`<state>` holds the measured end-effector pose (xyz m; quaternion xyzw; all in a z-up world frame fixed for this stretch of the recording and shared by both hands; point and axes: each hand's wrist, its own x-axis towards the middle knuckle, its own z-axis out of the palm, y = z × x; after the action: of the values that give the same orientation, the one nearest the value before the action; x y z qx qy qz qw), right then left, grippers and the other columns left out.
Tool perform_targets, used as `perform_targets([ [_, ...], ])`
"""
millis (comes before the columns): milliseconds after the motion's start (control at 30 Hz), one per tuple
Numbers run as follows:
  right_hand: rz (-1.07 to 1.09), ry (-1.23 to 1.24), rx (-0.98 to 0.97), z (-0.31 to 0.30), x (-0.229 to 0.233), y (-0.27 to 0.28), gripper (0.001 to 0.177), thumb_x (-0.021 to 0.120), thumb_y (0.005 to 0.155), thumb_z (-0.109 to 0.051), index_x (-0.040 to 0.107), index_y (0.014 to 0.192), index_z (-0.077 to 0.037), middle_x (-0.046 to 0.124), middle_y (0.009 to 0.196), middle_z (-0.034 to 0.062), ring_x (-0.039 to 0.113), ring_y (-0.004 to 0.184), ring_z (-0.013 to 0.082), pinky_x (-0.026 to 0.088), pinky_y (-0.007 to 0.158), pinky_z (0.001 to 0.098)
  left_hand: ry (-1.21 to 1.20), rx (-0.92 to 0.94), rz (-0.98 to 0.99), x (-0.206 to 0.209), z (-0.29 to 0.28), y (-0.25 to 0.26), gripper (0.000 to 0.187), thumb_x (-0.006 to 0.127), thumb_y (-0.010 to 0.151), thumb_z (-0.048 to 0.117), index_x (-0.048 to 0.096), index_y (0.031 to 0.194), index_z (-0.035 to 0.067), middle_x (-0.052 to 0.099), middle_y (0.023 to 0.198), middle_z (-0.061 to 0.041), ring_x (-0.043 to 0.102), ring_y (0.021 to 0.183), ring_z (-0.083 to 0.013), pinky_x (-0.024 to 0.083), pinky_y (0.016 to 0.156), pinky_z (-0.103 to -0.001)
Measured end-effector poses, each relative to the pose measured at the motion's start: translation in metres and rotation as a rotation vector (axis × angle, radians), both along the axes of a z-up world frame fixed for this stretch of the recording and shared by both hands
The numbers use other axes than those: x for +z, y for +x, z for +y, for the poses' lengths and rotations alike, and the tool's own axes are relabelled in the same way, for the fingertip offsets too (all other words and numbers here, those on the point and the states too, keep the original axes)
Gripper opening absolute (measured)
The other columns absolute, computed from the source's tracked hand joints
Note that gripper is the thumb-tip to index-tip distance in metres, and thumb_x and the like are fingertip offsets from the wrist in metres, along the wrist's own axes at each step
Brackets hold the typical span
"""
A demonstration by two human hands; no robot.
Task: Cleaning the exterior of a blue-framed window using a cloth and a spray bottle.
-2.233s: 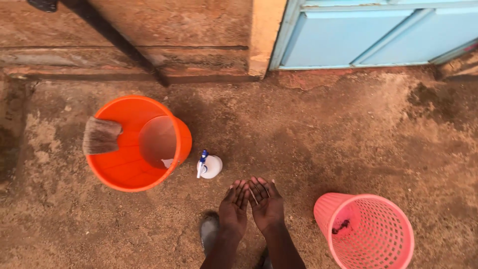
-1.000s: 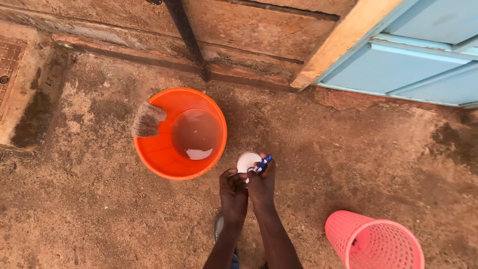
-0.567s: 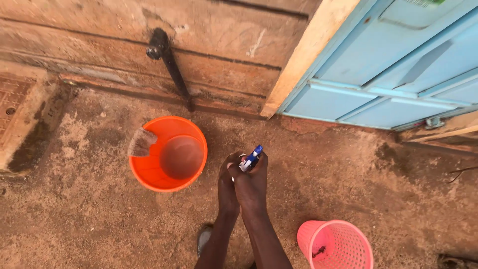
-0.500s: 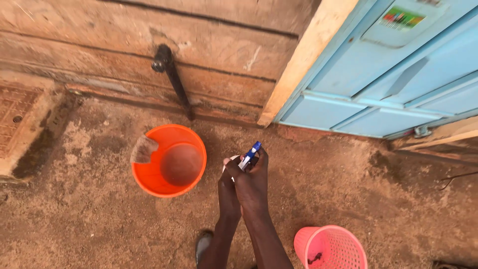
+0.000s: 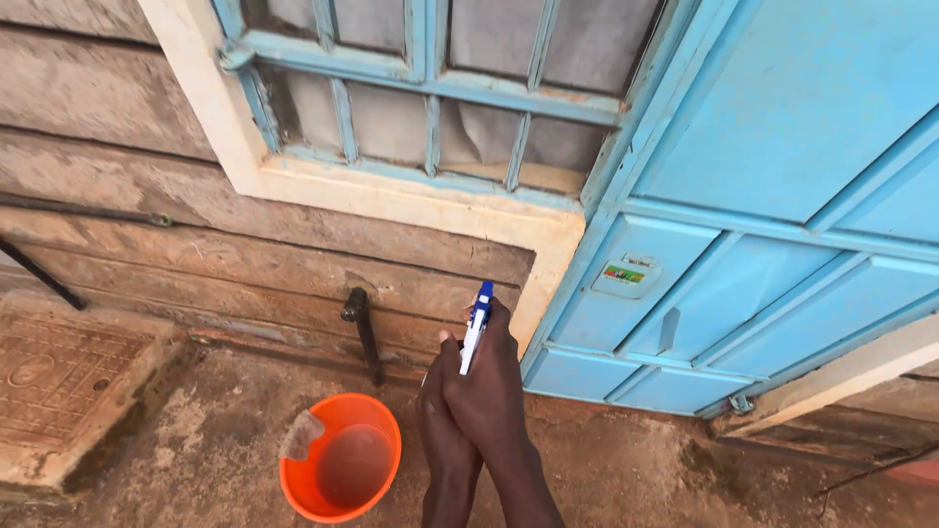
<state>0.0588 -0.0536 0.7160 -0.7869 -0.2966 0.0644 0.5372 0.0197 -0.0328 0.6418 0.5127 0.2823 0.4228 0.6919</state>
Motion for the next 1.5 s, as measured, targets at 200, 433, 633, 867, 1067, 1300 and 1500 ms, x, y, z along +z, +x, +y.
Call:
perform_targets([
  [200,-0.257,0.105,-0.021,0.006,0.076,0.017,0.052,0.060,0.091,-0.007,0.040,0.139,0.000,0.068,0.115,0.0201,0.065,0.107,0.0402,0.051,0.089,0.0494,0.234,-0.103,0.074,0.108,0.015,-0.006,0.035,0.060,0.093,0.016,0.063,0.126,0.003,0.070,0.109,-0.008,0.065,0.101,-0.0155,0.053,0.083,-0.034],
  [433,-0.208,0.268,-0.140,0.018,0.164,0.010,0.043,0.058,0.093,-0.008,0.047,0.134,-0.005,0.069,0.101,0.0131,0.071,0.088,0.0282,0.055,0.080,0.0423,0.534,-0.179,0.227,0.145,0.034,0.021,0.025,0.070,0.086,0.015,0.064,0.104,-0.001,0.068,0.101,-0.013,0.065,0.098,-0.0239,0.050,0.089,-0.044],
  [633,-0.265,0.486,-0.147,0.032,0.198,0.040,0.040,0.068,0.092,-0.011,0.053,0.128,-0.007,0.070,0.102,0.0091,0.068,0.094,0.0207,0.052,0.083,0.0392,0.746,-0.161,0.179,0.207,0.050,0.046,0.023,0.069,0.088,0.018,0.064,0.103,0.002,0.070,0.099,-0.013,0.066,0.104,-0.0271,0.037,0.108,-0.049],
  [867,-0.265,0.459,-0.197,0.037,0.218,0.070,0.014,0.068,0.096,-0.011,0.059,0.105,-0.006,0.069,0.091,0.0064,0.065,0.085,0.0164,0.052,0.076,0.0362,0.815,-0.125,0.071,0.203,0.056,0.086,0.026,0.070,0.086,0.011,0.063,0.107,-0.001,0.068,0.105,-0.014,0.061,0.110,-0.0322,0.041,0.101,-0.051],
  [1067,-0.266,0.531,-0.193,0.040,0.221,0.117,0.007,0.062,0.099,-0.006,0.059,0.106,-0.007,0.065,0.086,0.0068,0.060,0.077,0.0154,0.049,0.070,0.0321,0.629,-0.231,0.071,0.226,0.052,0.113,0.021,0.070,0.086,0.012,0.063,0.102,0.000,0.069,0.103,-0.012,0.068,0.101,-0.0272,0.054,0.088,-0.045],
  [1300,-0.230,0.581,-0.183,0.054,0.236,0.157,0.008,0.065,0.096,-0.007,0.062,0.103,-0.008,0.069,0.087,0.0050,0.063,0.078,0.0137,0.049,0.069,0.0302,0.799,-0.061,0.006,0.222,0.070,0.176,0.034,0.077,0.081,0.012,0.062,0.110,-0.001,0.066,0.108,-0.015,0.061,0.108,-0.0314,0.049,0.093,-0.048],
  [1500,-0.275,0.559,-0.199,0.065,0.247,0.188,0.019,0.076,0.091,-0.019,0.062,0.095,-0.007,0.068,0.076,0.0042,0.064,0.068,0.0136,0.051,0.063,0.0297,0.727,-0.116,0.065,0.231,0.083,0.205,0.037,0.075,0.083,0.016,0.061,0.112,0.000,0.066,0.108,-0.013,0.063,0.108,-0.0272,0.051,0.092,-0.045],
])
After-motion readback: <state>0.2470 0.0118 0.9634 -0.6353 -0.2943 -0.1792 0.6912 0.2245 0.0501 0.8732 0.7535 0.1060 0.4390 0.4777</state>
